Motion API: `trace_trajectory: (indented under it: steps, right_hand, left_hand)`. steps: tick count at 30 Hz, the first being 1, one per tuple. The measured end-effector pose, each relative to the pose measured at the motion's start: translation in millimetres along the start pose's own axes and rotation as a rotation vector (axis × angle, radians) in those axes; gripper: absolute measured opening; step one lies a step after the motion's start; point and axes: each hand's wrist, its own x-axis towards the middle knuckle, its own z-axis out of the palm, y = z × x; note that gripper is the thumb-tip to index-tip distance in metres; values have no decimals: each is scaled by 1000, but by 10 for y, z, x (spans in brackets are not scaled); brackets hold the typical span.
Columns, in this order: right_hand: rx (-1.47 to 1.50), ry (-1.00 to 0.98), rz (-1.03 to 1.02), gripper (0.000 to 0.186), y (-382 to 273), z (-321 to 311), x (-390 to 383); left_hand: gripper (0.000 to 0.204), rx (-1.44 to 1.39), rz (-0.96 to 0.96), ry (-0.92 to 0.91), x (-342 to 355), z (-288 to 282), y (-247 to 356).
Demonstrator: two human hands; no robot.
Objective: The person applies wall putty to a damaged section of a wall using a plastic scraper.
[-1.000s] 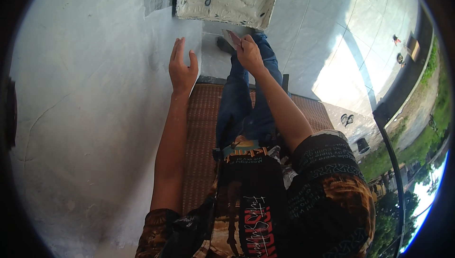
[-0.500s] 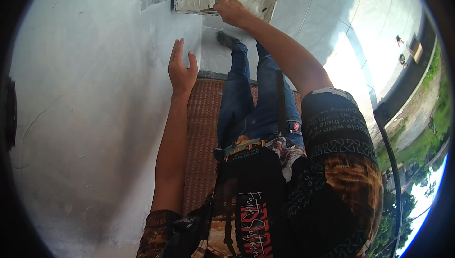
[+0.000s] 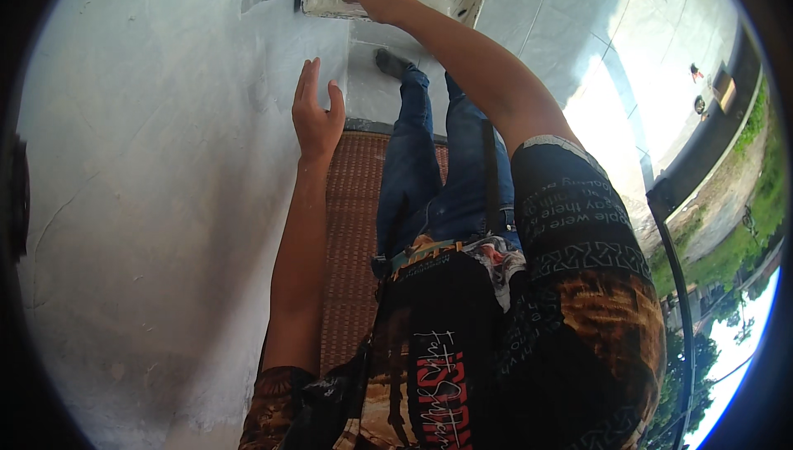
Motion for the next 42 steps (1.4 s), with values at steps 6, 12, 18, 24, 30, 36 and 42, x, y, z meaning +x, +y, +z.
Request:
trace_trajectory:
  steps: [6,12,18,24,30,36,42]
  right_hand:
    - [11,18,-6,34,-129,-10,5]
    - [109,-35,80,34,49,-245,216]
    - [281,110,-84,33,325,-127,348]
    - [283,172,-77,33,744,132,437]
    - [157,18,11,29,495,347,702]
    - [187,-192,-201,34,898,291,1018]
    - [490,-572,126,26,821,-104,743]
  left_hand:
    - [43,0,-6,-2,-20,-44,-67]
    - [43,19,-30,17,-110,-161,-118]
    - [43,30,-29,9,-133,-100,-164]
    - [42,-14,-1,1,-25,20,-65]
    - [42,22,-42,2,-107,-105,-113]
    - [43,-10,-31,-6,-64,6,-72]
    - [42,25,-45,14,-174,-65,-98]
